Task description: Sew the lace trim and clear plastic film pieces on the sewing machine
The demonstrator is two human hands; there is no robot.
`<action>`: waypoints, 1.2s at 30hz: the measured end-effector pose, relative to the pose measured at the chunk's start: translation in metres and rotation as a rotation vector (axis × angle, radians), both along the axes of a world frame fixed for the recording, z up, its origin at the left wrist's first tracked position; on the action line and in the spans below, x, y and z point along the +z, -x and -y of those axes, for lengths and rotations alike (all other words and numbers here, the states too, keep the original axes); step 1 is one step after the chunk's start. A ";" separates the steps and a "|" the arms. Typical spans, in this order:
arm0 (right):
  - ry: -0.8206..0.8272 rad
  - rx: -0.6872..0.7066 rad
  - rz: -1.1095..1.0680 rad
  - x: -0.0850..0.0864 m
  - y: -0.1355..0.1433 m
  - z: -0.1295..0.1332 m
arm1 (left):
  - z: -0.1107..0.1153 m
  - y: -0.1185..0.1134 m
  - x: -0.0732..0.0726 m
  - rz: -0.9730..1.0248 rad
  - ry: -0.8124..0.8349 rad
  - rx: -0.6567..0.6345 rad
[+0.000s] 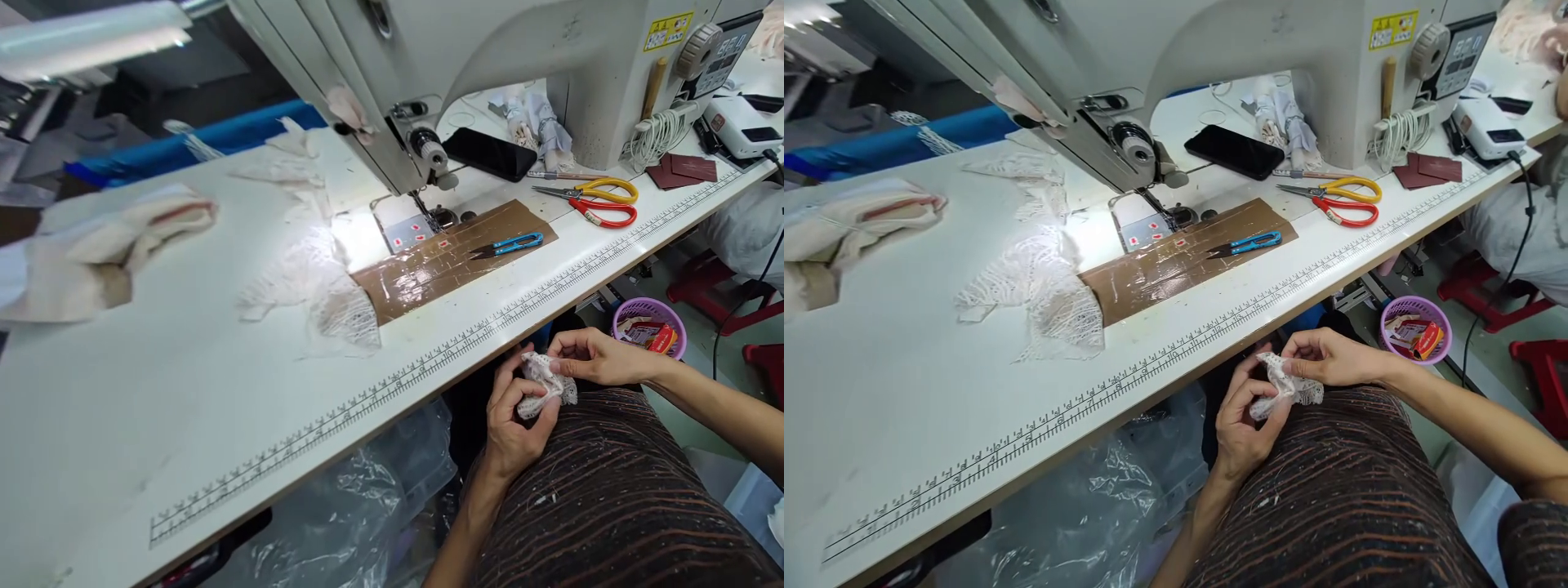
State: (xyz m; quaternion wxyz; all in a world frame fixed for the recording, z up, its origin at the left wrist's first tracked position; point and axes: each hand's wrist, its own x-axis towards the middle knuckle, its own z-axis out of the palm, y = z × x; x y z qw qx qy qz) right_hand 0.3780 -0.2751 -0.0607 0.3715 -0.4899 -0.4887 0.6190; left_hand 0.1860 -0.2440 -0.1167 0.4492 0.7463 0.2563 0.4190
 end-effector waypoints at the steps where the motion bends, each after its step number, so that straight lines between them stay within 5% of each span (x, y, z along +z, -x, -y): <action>1: 0.006 -0.005 -0.041 -0.001 -0.001 0.000 | 0.000 0.000 -0.001 0.027 0.044 -0.034; 11: 0.022 0.026 -0.064 -0.009 -0.009 0.001 | -0.021 -0.019 -0.011 0.066 0.557 -0.207; 28: -0.018 0.047 0.152 -0.013 -0.011 0.001 | -0.025 -0.026 0.010 -0.022 0.705 -0.122; 36: -0.383 0.033 0.566 0.006 -0.014 0.003 | -0.022 -0.024 0.017 -0.127 0.748 -0.097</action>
